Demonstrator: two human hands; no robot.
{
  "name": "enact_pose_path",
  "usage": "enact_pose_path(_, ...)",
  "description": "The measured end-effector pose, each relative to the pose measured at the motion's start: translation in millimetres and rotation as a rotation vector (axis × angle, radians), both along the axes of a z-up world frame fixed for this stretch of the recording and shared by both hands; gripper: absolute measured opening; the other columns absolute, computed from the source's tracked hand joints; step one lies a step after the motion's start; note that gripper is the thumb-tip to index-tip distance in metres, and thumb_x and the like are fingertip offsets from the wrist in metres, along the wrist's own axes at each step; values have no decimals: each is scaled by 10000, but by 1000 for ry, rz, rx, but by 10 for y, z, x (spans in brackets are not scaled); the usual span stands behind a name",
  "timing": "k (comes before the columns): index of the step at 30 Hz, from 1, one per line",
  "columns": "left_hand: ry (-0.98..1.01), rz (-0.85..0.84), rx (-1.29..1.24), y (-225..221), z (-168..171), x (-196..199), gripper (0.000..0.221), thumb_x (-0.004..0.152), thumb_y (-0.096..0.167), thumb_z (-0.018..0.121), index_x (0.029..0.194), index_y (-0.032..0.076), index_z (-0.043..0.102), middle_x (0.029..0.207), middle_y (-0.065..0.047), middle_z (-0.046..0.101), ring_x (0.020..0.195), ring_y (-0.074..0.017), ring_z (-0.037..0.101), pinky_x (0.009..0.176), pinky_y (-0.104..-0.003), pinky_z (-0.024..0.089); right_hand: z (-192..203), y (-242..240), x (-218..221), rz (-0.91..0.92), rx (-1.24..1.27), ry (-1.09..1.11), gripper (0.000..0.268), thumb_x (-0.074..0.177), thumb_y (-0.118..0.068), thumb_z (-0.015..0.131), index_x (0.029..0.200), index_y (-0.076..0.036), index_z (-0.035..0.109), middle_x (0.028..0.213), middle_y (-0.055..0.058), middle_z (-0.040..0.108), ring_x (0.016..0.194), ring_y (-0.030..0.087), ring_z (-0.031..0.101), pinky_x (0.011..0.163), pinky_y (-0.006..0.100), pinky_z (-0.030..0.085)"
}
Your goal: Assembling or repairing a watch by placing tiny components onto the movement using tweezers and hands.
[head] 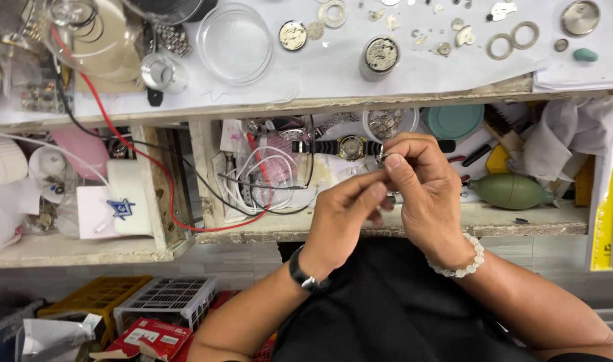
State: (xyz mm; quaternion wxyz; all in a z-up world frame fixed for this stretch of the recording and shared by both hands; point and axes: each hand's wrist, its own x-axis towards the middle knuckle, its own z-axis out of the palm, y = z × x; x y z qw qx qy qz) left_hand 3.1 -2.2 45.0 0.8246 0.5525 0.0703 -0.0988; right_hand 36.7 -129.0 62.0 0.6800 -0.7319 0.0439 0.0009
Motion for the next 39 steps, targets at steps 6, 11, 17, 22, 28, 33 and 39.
enact_pose_path(6, -6, 237, -72, -113, -75, 22, 255, 1017, 57, 680, 1247, -50, 704, 1079, -209, 772, 958, -195, 746, 737, -280, 640, -114, 13, -141, -24, -117, -120, 128, 1087, -79, 601, 1051, 42, 622, 1126, 160, 589, 856, 181, 608, 771, 324, 548)
enact_pose_path(11, -168, 284, 125, -35, -153, 56, 141, 967, 6, 732, 1093, -53, 746, 1015, -196, 777, 906, -246, 777, 712, -323, 658, -144, -19, -186, -8, -130, -130, 85, 1060, -49, 642, 1046, 33, 655, 1064, 129, 590, 897, 178, 587, 802, 317, 506)
enact_pose_path(17, -237, 243, 255, 100, -112, 149, 132, 935, 9, 770, 1056, -41, 758, 993, -173, 771, 877, -213, 767, 692, -309, 660, -73, -93, -139, 45, -146, -130, 64, 1009, -51, 718, 1016, 13, 716, 1004, 91, 619, 873, 159, 590, 788, 290, 499)
enact_pose_path(22, -197, 72, 304, 259, -61, 248, 149, 906, 11, 795, 1049, -6, 759, 903, -140, 758, 779, -159, 749, 617, -260, 626, -112, -179, -97, 99, -159, -171, 107, 911, -15, 830, 1006, -16, 779, 928, 87, 653, 840, 161, 635, 781, 282, 516)
enact_pose_path(28, -78, -200, 419, 363, 92, 323, 217, 901, 18, 729, 1106, 78, 770, 1031, -62, 802, 846, -58, 710, 761, -197, 617, -5, -420, 70, 378, -851, -862, 238, 1035, -26, 738, 1218, -178, 734, 1156, 108, 608, 958, 245, 635, 842, 362, 523)
enact_pose_path(33, -30, -206, 490, 349, 254, 371, 213, 841, 25, 785, 1015, 96, 686, 854, -20, 743, 765, -51, 690, 736, -190, 610, 174, -509, 188, 419, -1042, -979, 143, 1064, -221, 758, 1129, -144, 655, 1123, 80, 612, 902, 239, 581, 761, 372, 501)
enact_pose_path(39, -122, -73, 614, 279, 341, 351, 260, 845, 49, 776, 1011, 112, 586, 854, -24, 749, 766, -76, 705, 748, -219, 616, 262, -451, 66, 387, -1157, -931, 70, 1049, -109, 693, 1116, -109, 716, 1075, 46, 627, 757, 219, 545, 629, 348, 470)
